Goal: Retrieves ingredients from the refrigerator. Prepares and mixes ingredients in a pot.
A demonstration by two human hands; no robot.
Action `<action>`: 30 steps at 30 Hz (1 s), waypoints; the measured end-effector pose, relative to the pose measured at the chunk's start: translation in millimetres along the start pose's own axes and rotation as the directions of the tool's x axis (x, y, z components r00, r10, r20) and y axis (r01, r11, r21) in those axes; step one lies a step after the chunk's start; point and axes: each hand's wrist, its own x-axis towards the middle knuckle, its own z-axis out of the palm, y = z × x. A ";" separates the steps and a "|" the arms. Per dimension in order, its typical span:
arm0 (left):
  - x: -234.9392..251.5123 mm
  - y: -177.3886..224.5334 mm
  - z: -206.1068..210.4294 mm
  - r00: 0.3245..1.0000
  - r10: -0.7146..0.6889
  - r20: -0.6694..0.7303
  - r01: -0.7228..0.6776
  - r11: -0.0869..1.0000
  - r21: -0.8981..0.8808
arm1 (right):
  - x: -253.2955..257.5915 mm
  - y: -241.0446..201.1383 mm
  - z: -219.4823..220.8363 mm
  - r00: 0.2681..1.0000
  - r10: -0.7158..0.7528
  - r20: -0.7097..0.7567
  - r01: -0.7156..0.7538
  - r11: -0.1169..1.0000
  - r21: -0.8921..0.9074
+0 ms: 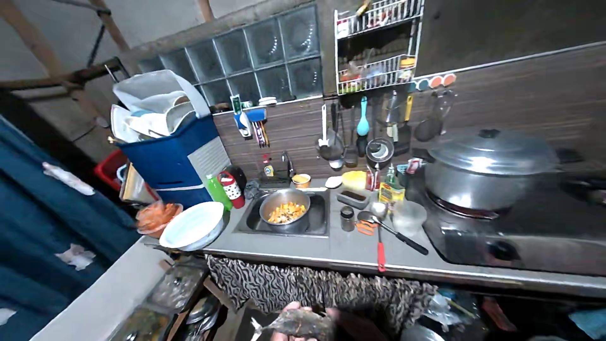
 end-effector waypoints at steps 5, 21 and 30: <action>100.6 -28.9 -47.1 0.996 0.012 -0.091 -0.007 0.999 0.050 | 118.4 14.9 -5.0 0.999 0.028 0.017 -0.026 0.995 -0.095; 435.8 -106.3 -181.7 0.996 -0.073 0.049 0.076 0.996 -0.056 | 436.4 77.4 -48.6 0.915 0.375 -0.147 -0.298 0.876 0.378; 470.1 -152.4 -187.9 0.961 0.120 -0.249 -0.077 0.981 0.177 | 516.1 108.7 -45.3 0.900 0.315 -0.300 -0.325 0.946 0.018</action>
